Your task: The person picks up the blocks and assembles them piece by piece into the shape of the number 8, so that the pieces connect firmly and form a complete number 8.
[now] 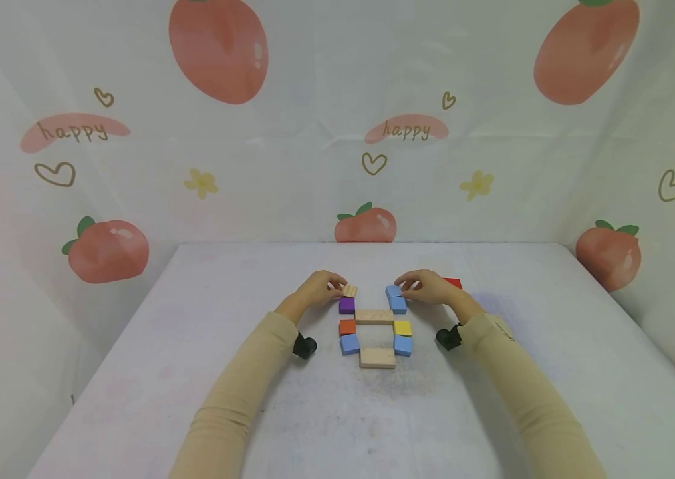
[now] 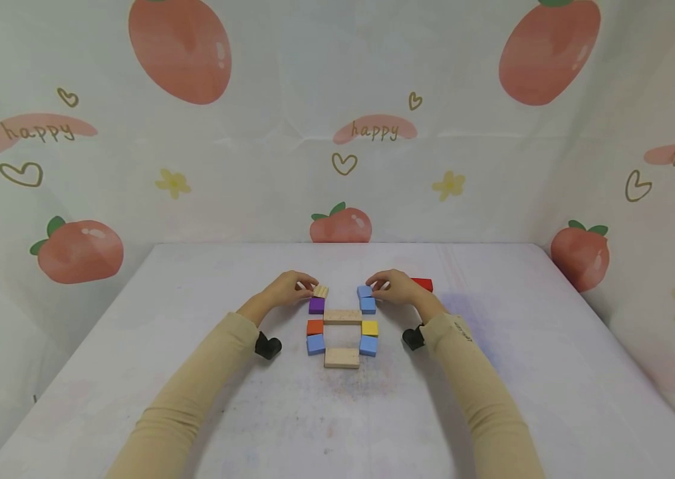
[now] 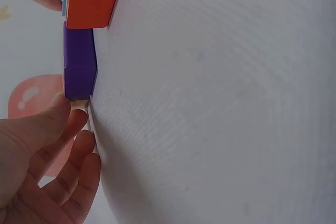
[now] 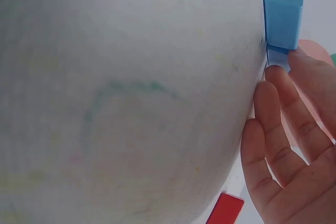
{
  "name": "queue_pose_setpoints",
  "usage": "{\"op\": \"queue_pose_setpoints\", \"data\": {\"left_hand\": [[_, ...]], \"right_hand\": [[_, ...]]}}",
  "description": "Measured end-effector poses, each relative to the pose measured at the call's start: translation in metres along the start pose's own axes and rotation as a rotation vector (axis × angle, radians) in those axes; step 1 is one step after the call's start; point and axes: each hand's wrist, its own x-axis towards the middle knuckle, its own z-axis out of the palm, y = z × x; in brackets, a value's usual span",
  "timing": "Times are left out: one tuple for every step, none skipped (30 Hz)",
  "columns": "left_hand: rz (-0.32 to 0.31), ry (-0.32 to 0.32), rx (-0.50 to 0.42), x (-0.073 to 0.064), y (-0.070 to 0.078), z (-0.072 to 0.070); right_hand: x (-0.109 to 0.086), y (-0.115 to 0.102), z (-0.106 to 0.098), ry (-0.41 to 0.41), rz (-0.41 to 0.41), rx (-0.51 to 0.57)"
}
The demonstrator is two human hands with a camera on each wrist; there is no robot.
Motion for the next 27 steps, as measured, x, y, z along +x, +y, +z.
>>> {"op": "queue_pose_setpoints", "data": {"left_hand": [[0.0, -0.001, 0.001, -0.0001, -0.0001, 0.0001], [0.001, -0.001, 0.001, -0.0003, -0.0003, 0.0001], [0.002, 0.0, 0.001, -0.0003, -0.0006, 0.0002], [0.004, 0.001, 0.001, -0.0002, -0.0009, 0.0005], [0.006, 0.002, 0.003, -0.0003, -0.0011, 0.0005], [0.007, 0.003, 0.005, -0.0002, -0.0014, 0.0007], [0.007, 0.003, 0.005, 0.0, -0.0016, 0.0008], [0.007, 0.003, 0.007, 0.0002, -0.0017, 0.0008], [0.005, 0.003, 0.006, 0.0004, -0.0015, 0.0008], [0.002, 0.002, 0.006, 0.0005, -0.0014, 0.0007], [-0.002, 0.001, 0.006, 0.0005, -0.0014, 0.0006], [-0.007, 0.0, 0.008, 0.0006, -0.0013, 0.0005], [-0.011, -0.001, 0.01, 0.0005, -0.001, 0.0004], [-0.014, -0.002, 0.012, 0.0004, -0.0007, 0.0003], [-0.018, -0.003, 0.011, 0.0002, -0.0003, 0.0001], [-0.02, -0.004, 0.013, 0.0003, -0.0004, 0.0001], [-0.02, -0.007, 0.014, 0.0006, -0.0007, 0.0002], [-0.019, -0.008, 0.014, 0.0007, -0.0007, 0.0002], [-0.02, -0.01, 0.011, 0.0007, -0.0005, 0.0001], [-0.02, -0.011, 0.008, 0.0007, -0.0004, -0.0001], [-0.019, -0.013, 0.006, 0.0008, -0.0004, -0.0002], [-0.02, -0.013, 0.003, 0.001, -0.0006, -0.0002], [-0.019, -0.013, 0.0, 0.0009, -0.0007, -0.0002], [-0.02, -0.013, -0.003, 0.0007, -0.0007, -0.0003], [-0.021, -0.011, -0.007, 0.0008, -0.0011, -0.0002], [-0.019, -0.01, -0.007, 0.0006, -0.0017, 0.0001], [-0.016, -0.007, -0.005, 0.0, -0.0022, 0.0002]], "right_hand": [[0.0001, 0.0, 0.0, 0.0, -0.001, -0.001], [0.0003, -0.0004, -0.0002, 0.0, -0.006, -0.001], [0.0003, -0.0006, -0.0002, 0.001, -0.004, 0.0], [0.0005, -0.0008, -0.0001, 0.001, -0.002, 0.002], [0.0006, -0.001, -0.0001, 0.002, -0.006, 0.0], [0.0007, -0.001, 0.0, 0.003, -0.003, 0.0], [0.0008, -0.001, 0.0001, 0.002, -0.001, -0.001], [0.0009, -0.0009, 0.0002, 0.002, 0.001, 0.0], [0.0009, -0.0007, 0.0003, 0.001, 0.009, 0.003], [0.001, -0.0006, 0.0004, 0.001, 0.009, 0.003], [0.0009, -0.0005, 0.0003, 0.001, 0.003, -0.001], [0.0007, -0.0006, 0.0001, 0.0, 0.003, 0.0], [0.0005, -0.0008, -0.0003, 0.0, -0.004, 0.0], [0.0003, -0.0008, -0.0007, 0.0, -0.01, -0.001], [0.0001, -0.0009, -0.0011, 0.001, -0.018, -0.003], [-0.0001, -0.001, -0.0014, 0.001, -0.023, -0.005], [-0.0003, -0.0012, -0.0017, 0.0, -0.027, -0.006], [-0.0006, -0.0016, -0.0018, 0.0, -0.024, -0.004], [-0.0006, -0.0016, -0.0017, 0.0, -0.023, -0.004], [-0.0006, -0.0016, -0.0015, 0.0, -0.023, -0.005], [-0.0006, -0.0017, -0.0013, 0.0, -0.022, -0.005], [-0.0007, -0.002, -0.0011, 0.0, -0.014, -0.001], [-0.0009, -0.0023, -0.0009, 0.001, -0.01, 0.0], [-0.001, -0.0026, -0.0008, 0.0, -0.006, 0.003], [-0.0012, -0.0027, -0.0007, -0.001, -0.002, 0.005], [-0.0014, -0.003, -0.0008, -0.003, 0.004, 0.01], [-0.0016, -0.0033, -0.0008, -0.004, 0.005, 0.011]]}}
